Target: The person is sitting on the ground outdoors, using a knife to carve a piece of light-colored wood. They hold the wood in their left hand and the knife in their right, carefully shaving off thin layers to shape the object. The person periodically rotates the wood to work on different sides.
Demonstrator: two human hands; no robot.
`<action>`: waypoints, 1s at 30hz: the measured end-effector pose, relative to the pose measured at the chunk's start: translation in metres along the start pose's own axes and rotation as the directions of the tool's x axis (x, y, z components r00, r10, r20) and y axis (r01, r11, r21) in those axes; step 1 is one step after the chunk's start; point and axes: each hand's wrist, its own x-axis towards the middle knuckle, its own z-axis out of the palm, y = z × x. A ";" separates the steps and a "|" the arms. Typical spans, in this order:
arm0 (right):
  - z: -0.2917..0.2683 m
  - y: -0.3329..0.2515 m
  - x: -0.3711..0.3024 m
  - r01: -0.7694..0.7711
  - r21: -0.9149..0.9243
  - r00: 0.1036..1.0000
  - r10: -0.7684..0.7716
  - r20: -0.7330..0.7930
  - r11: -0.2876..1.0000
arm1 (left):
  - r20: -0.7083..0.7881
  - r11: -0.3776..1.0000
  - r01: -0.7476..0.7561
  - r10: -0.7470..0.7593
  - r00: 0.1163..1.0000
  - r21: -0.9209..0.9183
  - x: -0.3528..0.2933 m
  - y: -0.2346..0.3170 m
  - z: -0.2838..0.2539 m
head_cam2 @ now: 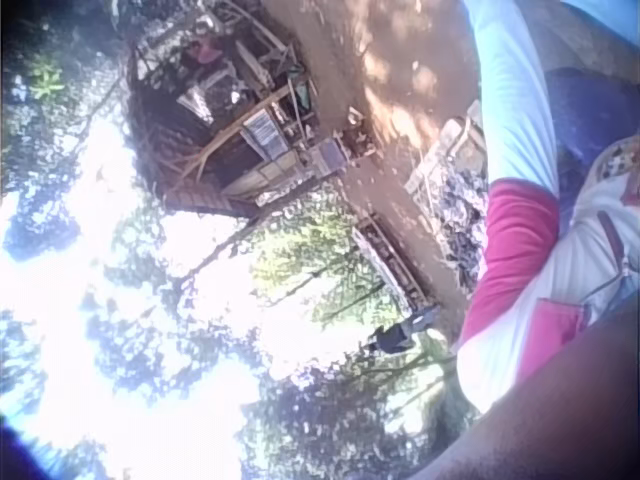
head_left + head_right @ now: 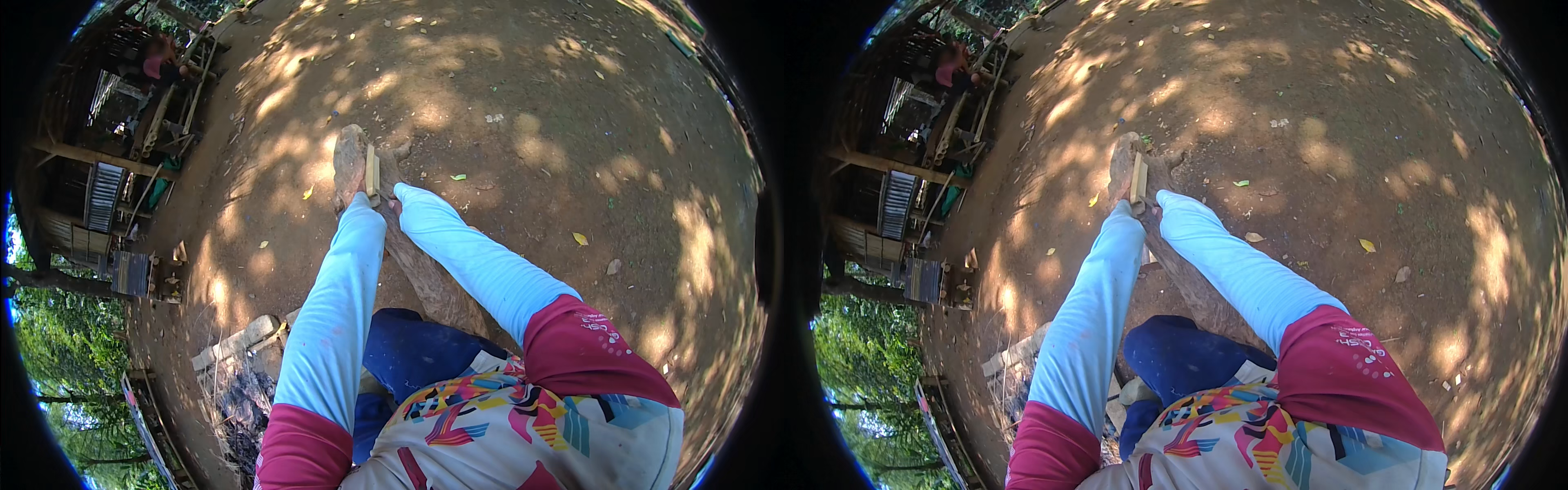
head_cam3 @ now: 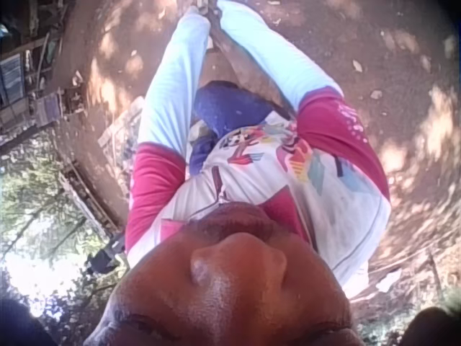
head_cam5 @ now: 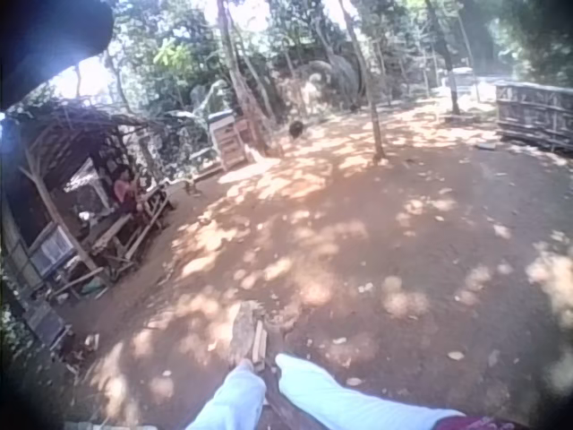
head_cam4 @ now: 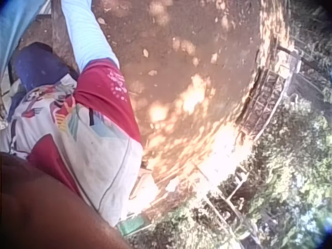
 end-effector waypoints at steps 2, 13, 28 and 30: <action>0.001 0.002 0.003 0.000 0.071 1.000 0.000 -0.003 0.997 | -0.012 0.999 -0.020 0.019 1.000 -0.031 -0.007 0.002 0.000; -0.016 -0.033 0.008 -0.073 -0.064 0.997 0.074 0.007 0.995 | -0.089 0.989 -0.027 0.040 0.995 0.144 0.051 -0.022 0.000; 0.006 -0.004 0.026 -0.139 0.056 0.990 0.138 0.019 0.989 | -0.054 0.990 0.085 -0.079 0.995 0.115 0.082 -0.032 0.003; -0.013 -0.022 0.003 -0.036 -0.144 0.999 0.036 -0.004 0.989 | -0.020 0.984 -0.008 0.011 1.000 0.180 0.068 -0.031 0.006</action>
